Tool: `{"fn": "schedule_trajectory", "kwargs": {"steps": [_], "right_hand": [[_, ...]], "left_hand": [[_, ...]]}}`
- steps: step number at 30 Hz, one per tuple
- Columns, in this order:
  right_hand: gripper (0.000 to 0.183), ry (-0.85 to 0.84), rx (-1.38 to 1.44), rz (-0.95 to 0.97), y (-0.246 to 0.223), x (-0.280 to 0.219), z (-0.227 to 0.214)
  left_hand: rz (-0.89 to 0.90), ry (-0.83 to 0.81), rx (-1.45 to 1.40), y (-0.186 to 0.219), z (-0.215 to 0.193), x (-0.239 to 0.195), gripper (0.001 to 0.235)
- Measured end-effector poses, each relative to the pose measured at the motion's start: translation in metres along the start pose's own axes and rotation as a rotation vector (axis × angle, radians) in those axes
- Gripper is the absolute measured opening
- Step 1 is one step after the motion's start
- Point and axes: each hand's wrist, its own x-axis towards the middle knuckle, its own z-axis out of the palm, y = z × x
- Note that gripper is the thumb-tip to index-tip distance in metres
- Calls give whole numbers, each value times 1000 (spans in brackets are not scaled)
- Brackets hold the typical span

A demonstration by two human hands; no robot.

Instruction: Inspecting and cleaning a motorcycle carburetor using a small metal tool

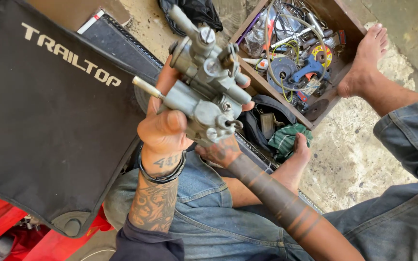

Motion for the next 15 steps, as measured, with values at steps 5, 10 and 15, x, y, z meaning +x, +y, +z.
{"fn": "schedule_trajectory", "kwargs": {"steps": [5,10,15], "right_hand": [[26,92,334,49,32,16,-30],[21,129,800,289,62,60,-57],[23,-92,334,491,135,109,-10]], "left_hand": [[-74,300,257,-6,-30,-19,111],[-216,269,487,14,-7,-2,95],[-402,284,833,15,28,30,63]]}}
